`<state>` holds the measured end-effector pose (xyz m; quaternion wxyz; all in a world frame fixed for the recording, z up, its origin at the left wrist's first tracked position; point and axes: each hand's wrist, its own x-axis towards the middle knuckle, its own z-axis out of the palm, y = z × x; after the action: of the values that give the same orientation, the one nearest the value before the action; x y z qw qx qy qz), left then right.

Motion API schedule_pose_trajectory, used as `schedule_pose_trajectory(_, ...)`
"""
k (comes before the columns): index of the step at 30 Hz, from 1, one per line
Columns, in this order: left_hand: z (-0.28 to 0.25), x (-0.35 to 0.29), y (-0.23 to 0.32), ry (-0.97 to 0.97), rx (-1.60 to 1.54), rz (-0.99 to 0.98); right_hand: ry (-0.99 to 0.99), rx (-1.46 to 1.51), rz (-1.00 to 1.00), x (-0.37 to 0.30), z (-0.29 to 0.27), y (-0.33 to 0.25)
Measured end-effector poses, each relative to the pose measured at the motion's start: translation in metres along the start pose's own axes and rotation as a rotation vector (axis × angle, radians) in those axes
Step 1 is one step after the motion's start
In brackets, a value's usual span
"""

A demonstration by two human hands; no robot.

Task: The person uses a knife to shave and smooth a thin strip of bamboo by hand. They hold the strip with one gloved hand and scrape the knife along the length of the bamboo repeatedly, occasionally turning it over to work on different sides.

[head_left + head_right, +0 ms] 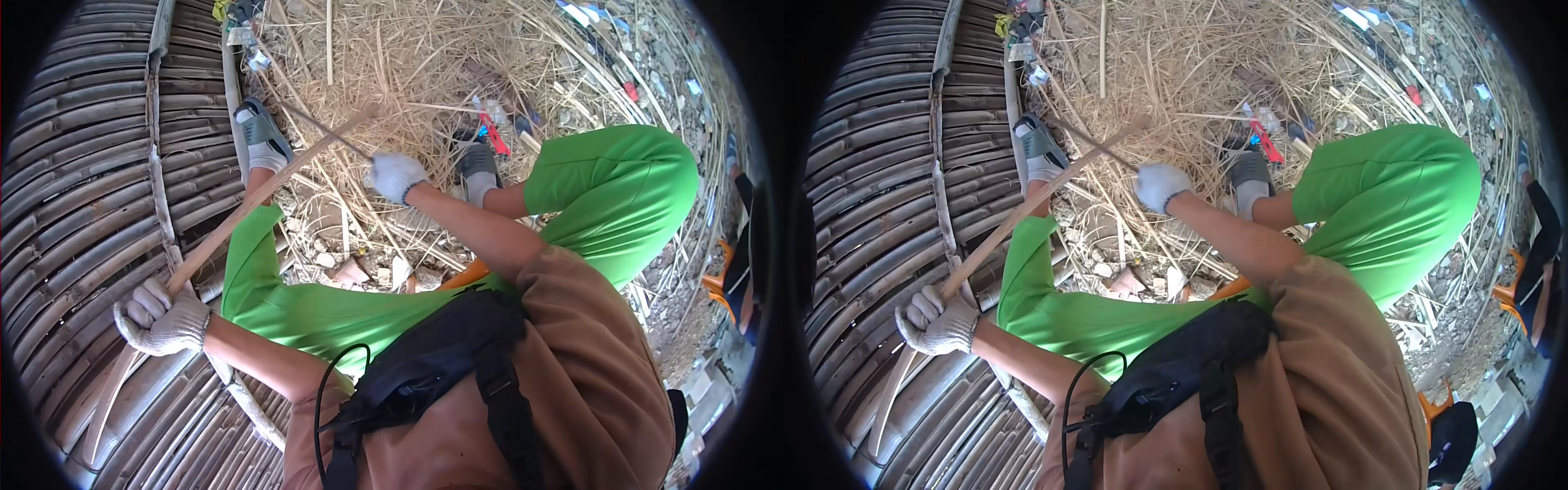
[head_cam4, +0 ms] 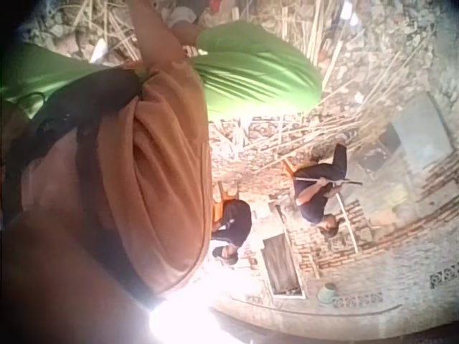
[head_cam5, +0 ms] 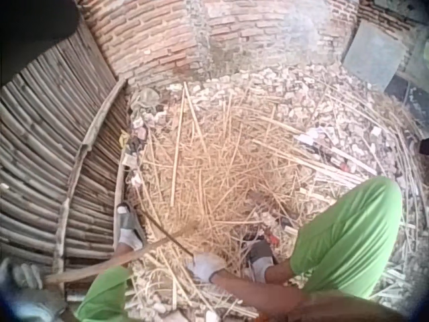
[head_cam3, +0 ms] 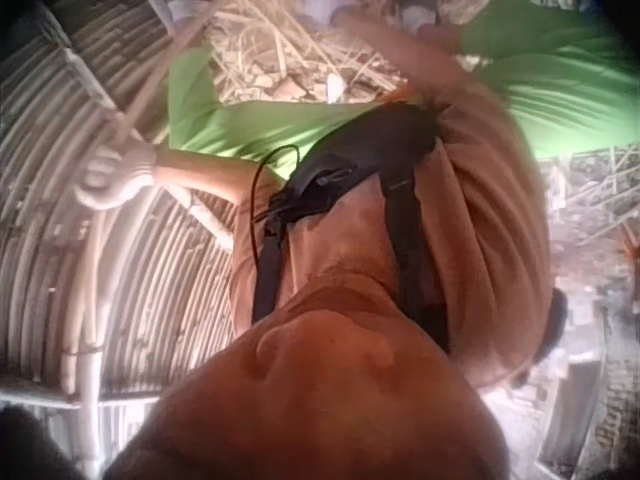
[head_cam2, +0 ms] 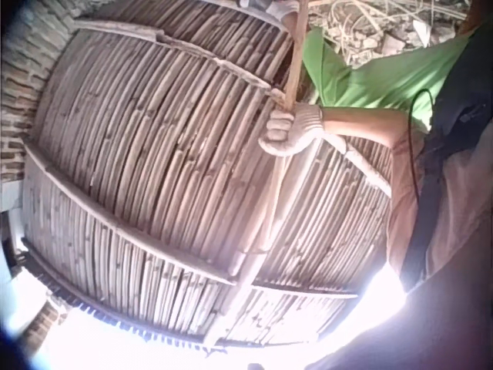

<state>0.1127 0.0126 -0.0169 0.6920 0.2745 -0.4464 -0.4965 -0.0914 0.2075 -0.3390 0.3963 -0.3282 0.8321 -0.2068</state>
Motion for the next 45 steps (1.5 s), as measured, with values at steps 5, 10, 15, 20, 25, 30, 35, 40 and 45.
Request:
schedule_pose_trajectory(5,0.011,-0.002,-0.009,0.202,-0.031,0.049,0.037,0.025,0.051,0.043,-0.011,0.069)
schedule_pose_trajectory(10,0.015,-0.005,-0.011,0.261,-0.017,-0.016,0.107,0.041,0.076,0.032,0.011,0.034)
schedule_pose_trajectory(15,0.027,-0.006,-0.008,0.321,0.055,0.073,-0.059,-0.071,0.101,0.069,-0.017,0.045)
schedule_pose_trajectory(20,0.018,0.000,-0.007,0.400,0.113,-0.039,0.038,0.124,0.191,0.039,-0.001,0.028)
schedule_pose_trajectory(25,0.017,0.001,-0.011,0.386,0.187,0.024,0.017,0.075,0.174,0.088,-0.013,0.023)
schedule_pose_trajectory(30,0.013,0.009,-0.011,0.461,0.195,0.016,0.047,0.087,0.155,0.093,0.007,0.038)
schedule_pose_trajectory(35,0.003,0.020,-0.015,0.411,0.157,0.037,0.120,0.123,0.206,0.079,0.004,0.020)
schedule_pose_trajectory(40,0.005,0.006,-0.016,0.270,0.135,0.034,0.056,0.030,0.210,0.132,-0.010,0.055)
schedule_pose_trajectory(45,0.005,0.009,-0.017,0.331,0.145,0.123,0.090,0.084,0.159,0.094,0.008,0.043)
